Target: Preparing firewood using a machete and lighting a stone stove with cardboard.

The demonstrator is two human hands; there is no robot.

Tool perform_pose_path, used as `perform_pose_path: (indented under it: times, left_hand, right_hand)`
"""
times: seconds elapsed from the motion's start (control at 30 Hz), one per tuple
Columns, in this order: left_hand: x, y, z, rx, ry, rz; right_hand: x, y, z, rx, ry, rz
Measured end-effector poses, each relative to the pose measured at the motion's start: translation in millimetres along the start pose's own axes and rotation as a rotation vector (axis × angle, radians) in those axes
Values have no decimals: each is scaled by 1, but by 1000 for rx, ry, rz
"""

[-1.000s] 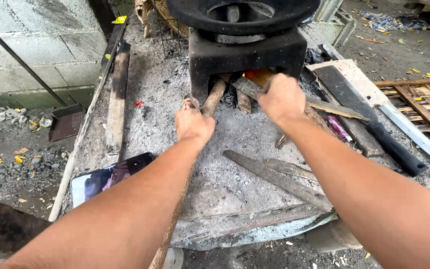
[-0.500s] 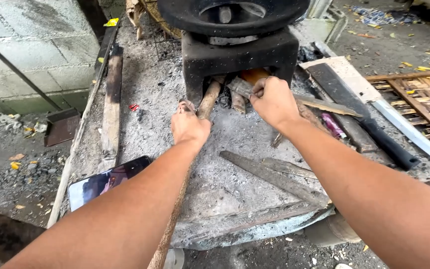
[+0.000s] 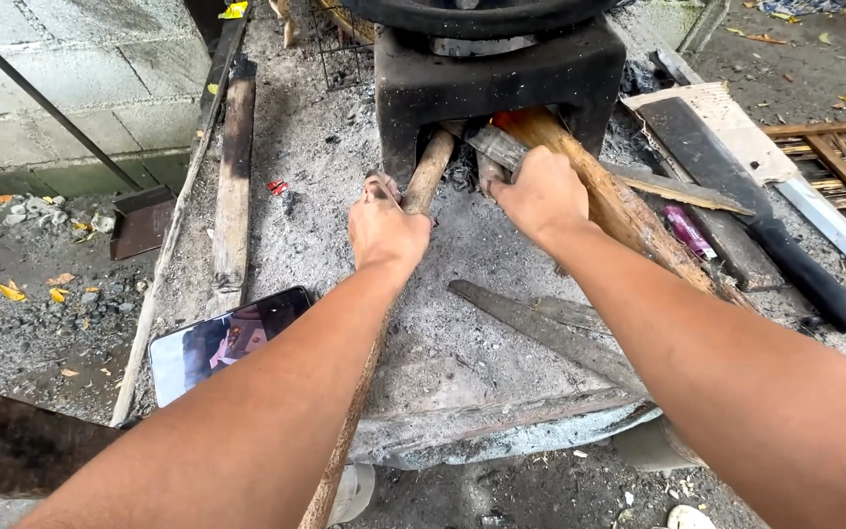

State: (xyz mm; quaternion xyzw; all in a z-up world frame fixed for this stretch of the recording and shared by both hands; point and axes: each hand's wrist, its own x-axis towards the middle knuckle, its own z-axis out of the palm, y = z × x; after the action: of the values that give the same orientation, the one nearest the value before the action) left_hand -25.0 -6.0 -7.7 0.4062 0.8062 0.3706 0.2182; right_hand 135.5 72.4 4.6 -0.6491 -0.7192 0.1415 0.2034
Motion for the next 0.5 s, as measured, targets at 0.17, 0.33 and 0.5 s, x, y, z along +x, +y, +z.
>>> perform_pose_path:
  times: [0.17, 0.33, 0.5]
  left_hand:
    - [2, -3, 0, 16, 18, 12]
    - [6, -7, 2, 45, 26, 46]
    - [15, -11, 10, 24, 30, 32]
  right_hand:
    - [13, 0, 15, -82, -21, 2]
    - [17, 17, 30, -141, 57, -53]
    - [26, 27, 43, -152, 172, -84]
